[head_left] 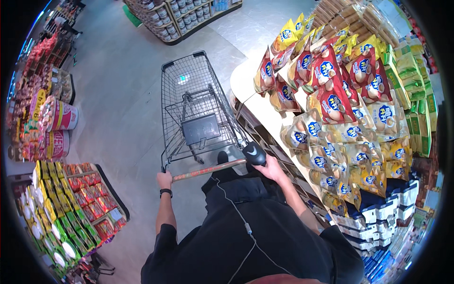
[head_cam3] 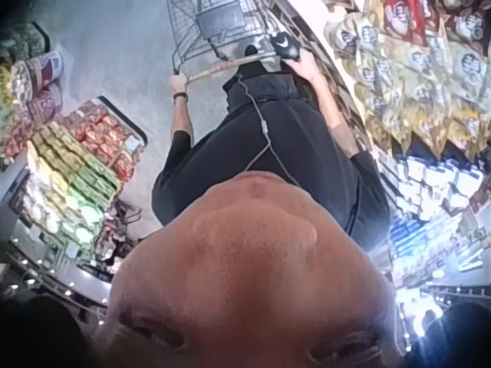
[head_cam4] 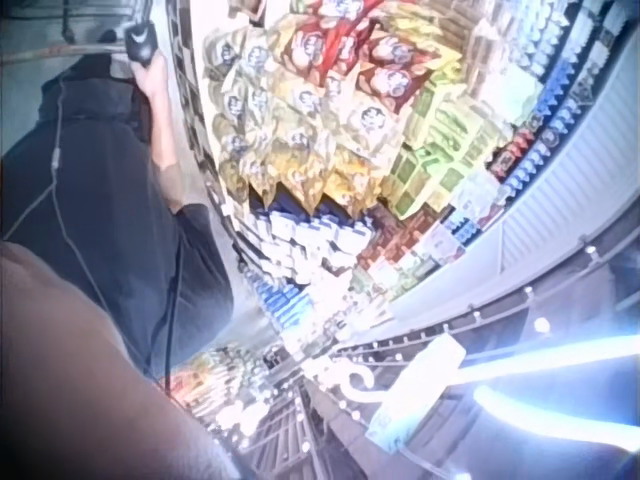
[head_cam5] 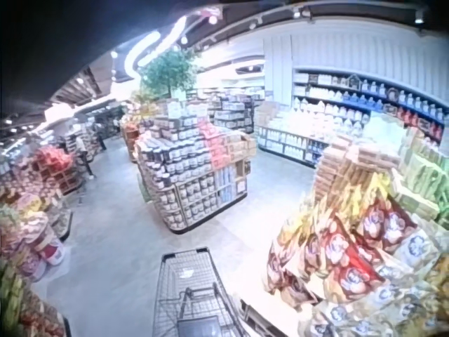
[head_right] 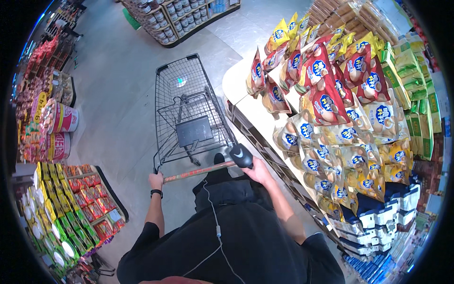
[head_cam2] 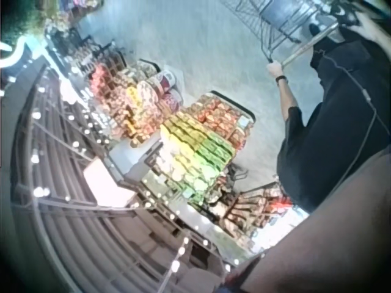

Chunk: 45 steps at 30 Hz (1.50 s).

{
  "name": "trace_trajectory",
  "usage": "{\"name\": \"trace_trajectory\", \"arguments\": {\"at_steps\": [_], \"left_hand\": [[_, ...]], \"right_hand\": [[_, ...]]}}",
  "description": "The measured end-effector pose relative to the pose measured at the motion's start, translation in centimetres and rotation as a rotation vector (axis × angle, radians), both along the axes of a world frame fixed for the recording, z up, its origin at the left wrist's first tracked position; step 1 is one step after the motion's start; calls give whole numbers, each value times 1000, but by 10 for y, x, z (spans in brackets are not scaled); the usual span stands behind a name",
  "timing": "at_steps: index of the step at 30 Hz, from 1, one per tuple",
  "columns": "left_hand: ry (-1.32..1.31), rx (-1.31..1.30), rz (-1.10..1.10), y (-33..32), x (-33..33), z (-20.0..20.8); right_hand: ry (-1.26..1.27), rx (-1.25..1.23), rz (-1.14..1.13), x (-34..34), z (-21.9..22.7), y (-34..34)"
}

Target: The person picks bags of snacks from store shelves, scans each bag with a handheld barcode scanner, and places them into a shopping cart. The person then pushes the shopping cart along the aisle and picks, scans, and places more snack bags into the cart.

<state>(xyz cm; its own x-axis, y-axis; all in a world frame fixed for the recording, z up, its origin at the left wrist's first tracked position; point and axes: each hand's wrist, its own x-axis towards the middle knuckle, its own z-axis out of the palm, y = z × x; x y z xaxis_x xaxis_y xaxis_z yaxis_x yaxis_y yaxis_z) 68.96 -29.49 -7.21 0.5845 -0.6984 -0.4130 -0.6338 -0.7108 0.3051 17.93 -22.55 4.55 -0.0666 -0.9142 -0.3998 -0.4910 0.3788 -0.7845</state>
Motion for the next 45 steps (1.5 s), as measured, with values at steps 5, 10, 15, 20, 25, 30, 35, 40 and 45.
{"name": "trace_trajectory", "arguments": {"at_steps": [5, 10, 15, 20, 25, 30, 35, 40, 45], "left_hand": [[-120, -17, -123, -29, 27, -1], [15, 109, -101, -48, 31, 11], [-281, 33, -481, -65, 13, 40], [240, -535, -541, -138, -123, 110], [658, -561, -863, -201, -340, 112], [598, -740, -1068, -247, -516, 130], [990, -492, -920, -283, -568, 70], [761, -386, -879, -284, -553, 56], [792, -341, -476, -275, -542, 88]], "right_hand": [[42, -29, -233, 0, 9, 2], [42, -72, -366, -6, 8, 11], [25, -143, -436, -10, 33, 12], [-164, -26, -541, -31, 40, 5], [-83, -146, -501, -52, 39, -8], [-79, -153, -530, -75, 44, 2], [-127, -115, -695, -96, 36, 29], [-180, -106, -689, -115, 25, 35], [-186, -96, -549, -122, 40, 11]]}}
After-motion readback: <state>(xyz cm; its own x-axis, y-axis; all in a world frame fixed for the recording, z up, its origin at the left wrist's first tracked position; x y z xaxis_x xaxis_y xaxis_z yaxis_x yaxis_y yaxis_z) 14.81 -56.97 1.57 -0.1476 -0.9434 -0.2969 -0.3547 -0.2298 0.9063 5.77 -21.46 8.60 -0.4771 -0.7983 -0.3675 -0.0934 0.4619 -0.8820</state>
